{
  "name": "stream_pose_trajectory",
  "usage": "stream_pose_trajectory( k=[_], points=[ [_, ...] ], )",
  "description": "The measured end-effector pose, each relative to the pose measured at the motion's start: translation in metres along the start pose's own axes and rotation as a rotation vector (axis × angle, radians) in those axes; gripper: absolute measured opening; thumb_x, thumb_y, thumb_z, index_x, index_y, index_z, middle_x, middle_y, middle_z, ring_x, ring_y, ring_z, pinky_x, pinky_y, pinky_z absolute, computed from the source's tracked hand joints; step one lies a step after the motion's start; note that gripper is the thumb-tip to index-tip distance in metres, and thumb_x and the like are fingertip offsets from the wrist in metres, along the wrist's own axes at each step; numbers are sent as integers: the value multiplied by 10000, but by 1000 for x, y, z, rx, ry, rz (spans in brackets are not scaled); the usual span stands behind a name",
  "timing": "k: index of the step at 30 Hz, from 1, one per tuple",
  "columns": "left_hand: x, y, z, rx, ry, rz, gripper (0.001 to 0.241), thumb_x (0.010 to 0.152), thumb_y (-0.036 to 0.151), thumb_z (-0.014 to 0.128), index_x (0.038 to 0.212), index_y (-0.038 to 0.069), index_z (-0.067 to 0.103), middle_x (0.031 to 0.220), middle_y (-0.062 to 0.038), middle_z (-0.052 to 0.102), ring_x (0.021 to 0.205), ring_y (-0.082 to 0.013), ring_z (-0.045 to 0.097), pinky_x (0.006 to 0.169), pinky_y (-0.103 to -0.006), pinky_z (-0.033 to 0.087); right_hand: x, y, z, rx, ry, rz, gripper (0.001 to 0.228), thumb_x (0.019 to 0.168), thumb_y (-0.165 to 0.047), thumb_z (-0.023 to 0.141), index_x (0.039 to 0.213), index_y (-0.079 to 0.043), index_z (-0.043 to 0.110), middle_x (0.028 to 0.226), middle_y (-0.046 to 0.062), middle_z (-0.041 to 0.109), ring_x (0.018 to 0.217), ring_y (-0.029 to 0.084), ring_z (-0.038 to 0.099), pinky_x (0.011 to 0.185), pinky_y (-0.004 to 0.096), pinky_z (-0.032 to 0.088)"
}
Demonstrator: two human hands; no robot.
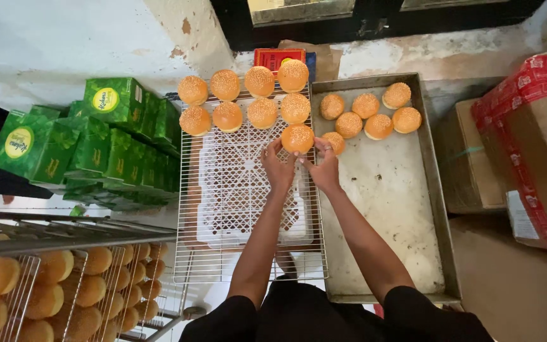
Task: Transferring sesame seed burger buns from a baking tray to a cooling rack.
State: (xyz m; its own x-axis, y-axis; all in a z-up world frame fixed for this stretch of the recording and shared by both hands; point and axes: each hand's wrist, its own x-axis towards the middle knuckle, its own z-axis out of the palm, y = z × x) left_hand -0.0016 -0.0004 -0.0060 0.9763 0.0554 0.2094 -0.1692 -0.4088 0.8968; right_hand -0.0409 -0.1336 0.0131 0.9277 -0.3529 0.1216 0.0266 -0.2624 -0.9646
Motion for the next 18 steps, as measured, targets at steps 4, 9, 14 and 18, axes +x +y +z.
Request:
stream_pose_trajectory(
  k=[4, 9, 14, 18],
  points=[
    [-1, 1, 0, 19, 9, 4, 621, 798, 163, 870, 1323, 41, 560, 1250, -134, 699, 1236, -265, 640, 1216, -477, 242, 2, 5, -1, -3, -15, 55, 725, 793, -209, 907, 1364, -13, 505, 1353, 192, 645, 1282, 268, 624, 1083, 414, 491],
    [-3, -4, 3, -22, 11, -14, 651, 794, 144, 869, 1346, 25, 544, 1306, -155, 641, 1273, -288, 596, 1141, -454, 378, 9, 56, 3, 133, -61, 70, 781, 785, -165, 892, 1420, -11, 464, 1430, 178, 614, 1360, 260, 582, 1092, 418, 482],
    [-14, 0, 4, -58, 105, -15, 676, 825, 160, 864, 1397, 21, 531, 1349, -175, 588, 1262, -304, 607, 1091, -421, 482, 2, 62, -11, 192, -74, 58, 807, 787, -135, 881, 1449, -11, 435, 1470, 175, 580, 1376, 261, 560, 1089, 413, 481],
    [-40, 28, 3, -133, 220, 33, 693, 857, 185, 810, 1456, 14, 507, 1428, -178, 586, 1323, -311, 582, 1104, -425, 465, -13, 57, -32, 153, -9, 41, 821, 794, -141, 891, 1469, -18, 440, 1485, 175, 579, 1377, 267, 569, 1099, 415, 485]
  ],
)
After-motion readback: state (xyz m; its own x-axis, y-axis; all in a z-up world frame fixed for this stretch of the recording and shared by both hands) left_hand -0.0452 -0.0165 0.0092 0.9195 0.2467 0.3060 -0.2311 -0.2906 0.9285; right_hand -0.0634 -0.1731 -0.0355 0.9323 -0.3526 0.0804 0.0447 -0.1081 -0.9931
